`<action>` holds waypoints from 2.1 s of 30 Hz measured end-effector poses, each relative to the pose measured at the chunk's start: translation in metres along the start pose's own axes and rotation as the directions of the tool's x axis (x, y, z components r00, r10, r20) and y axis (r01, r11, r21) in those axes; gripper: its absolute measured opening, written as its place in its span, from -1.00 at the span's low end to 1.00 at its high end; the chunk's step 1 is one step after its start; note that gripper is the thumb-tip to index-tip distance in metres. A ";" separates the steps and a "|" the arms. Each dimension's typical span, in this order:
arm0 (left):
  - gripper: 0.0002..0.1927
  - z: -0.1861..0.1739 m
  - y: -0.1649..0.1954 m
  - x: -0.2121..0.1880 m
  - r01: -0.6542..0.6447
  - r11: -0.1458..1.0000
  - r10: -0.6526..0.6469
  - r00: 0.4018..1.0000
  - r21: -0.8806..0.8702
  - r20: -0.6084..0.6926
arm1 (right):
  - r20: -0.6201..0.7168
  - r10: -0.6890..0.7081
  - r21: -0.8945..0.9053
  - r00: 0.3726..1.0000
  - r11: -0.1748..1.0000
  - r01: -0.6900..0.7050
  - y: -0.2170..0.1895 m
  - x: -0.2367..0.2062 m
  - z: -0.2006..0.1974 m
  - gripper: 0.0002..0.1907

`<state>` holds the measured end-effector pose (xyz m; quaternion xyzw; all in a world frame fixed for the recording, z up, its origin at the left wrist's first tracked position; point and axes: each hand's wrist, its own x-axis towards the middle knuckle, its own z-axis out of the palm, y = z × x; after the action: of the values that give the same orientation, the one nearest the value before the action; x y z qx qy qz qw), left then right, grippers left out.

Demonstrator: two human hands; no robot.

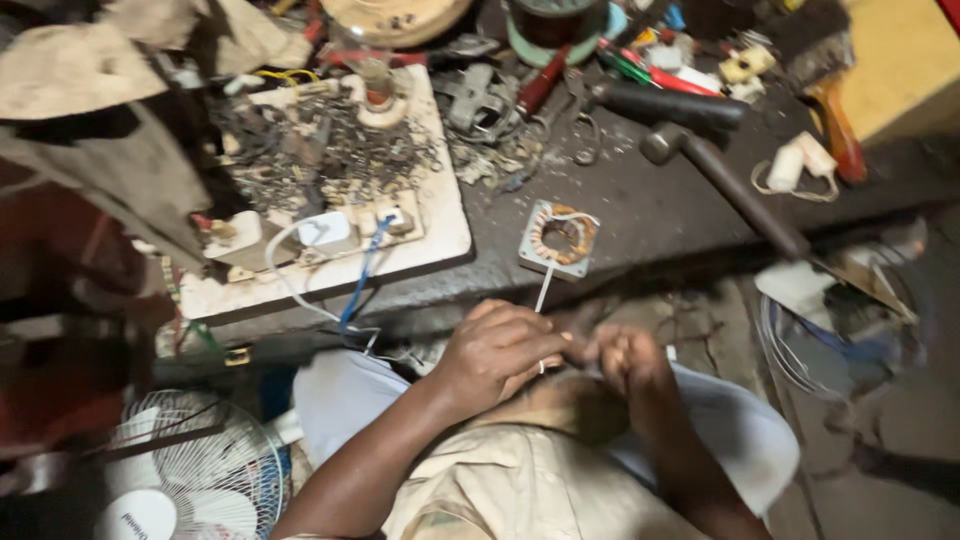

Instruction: The person sits at a cluttered workbench and winds white-insulated wire by hand around the slots of a square motor stator coil, threading and pulling the wire turn by turn, then lifts and turns the wound coil in their hands at the end.

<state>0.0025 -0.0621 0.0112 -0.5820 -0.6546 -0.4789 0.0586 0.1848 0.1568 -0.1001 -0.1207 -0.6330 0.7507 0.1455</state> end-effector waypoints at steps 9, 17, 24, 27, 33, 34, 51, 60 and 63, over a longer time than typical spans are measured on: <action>-0.66 0.011 0.016 -0.003 -0.022 0.994 0.018 0.999 0.108 0.037 | 0.151 -0.066 0.053 0.986 0.997 0.059 -0.035 0.009 0.060 0.08; -0.75 0.016 0.008 -0.007 -0.018 0.979 -0.004 0.994 0.204 0.107 | 0.180 -0.038 0.197 0.983 0.980 0.002 -0.034 0.011 0.064 -0.08; -0.82 0.009 0.005 -0.008 0.146 0.978 -0.134 0.987 0.146 -0.088 | -0.038 0.009 -0.081 0.999 0.997 -0.012 -0.035 0.010 0.056 -0.52; -0.84 0.007 0.003 -0.008 0.171 0.971 -0.149 0.979 0.167 -0.136 | -0.060 -0.272 -0.700 0.961 0.698 0.154 -0.054 0.010 0.053 -0.81; -0.85 0.009 0.001 -0.003 0.126 0.963 -0.086 0.981 0.237 -0.172 | -0.065 -0.372 -0.785 0.926 0.592 0.183 -0.077 0.014 0.071 -0.89; -0.84 0.009 0.000 -0.002 0.126 0.961 -0.084 0.981 0.248 -0.173 | -0.082 -0.370 -0.772 0.925 0.611 0.176 -0.079 0.015 0.074 -0.91; -0.87 0.019 -0.005 -0.007 0.214 0.957 -0.173 0.963 0.195 -0.208 | -0.036 -0.509 -0.859 0.860 0.456 0.234 -0.075 0.007 0.072 -0.88; -0.89 0.022 -0.001 -0.010 0.229 0.966 -0.200 0.956 0.117 -0.216 | -0.100 -0.474 -0.822 0.875 0.535 0.196 -0.070 0.002 0.065 -0.89; -0.89 0.021 -0.002 -0.011 0.203 0.973 -0.185 0.971 0.110 -0.150 | -0.133 -0.427 -0.767 0.894 0.616 0.180 -0.072 0.004 0.060 -0.87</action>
<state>0.0145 -0.0556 -0.0082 -0.4755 -0.7314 -0.4798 0.0932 0.1638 0.1142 -0.0189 -0.1721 -0.8619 0.3661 0.3057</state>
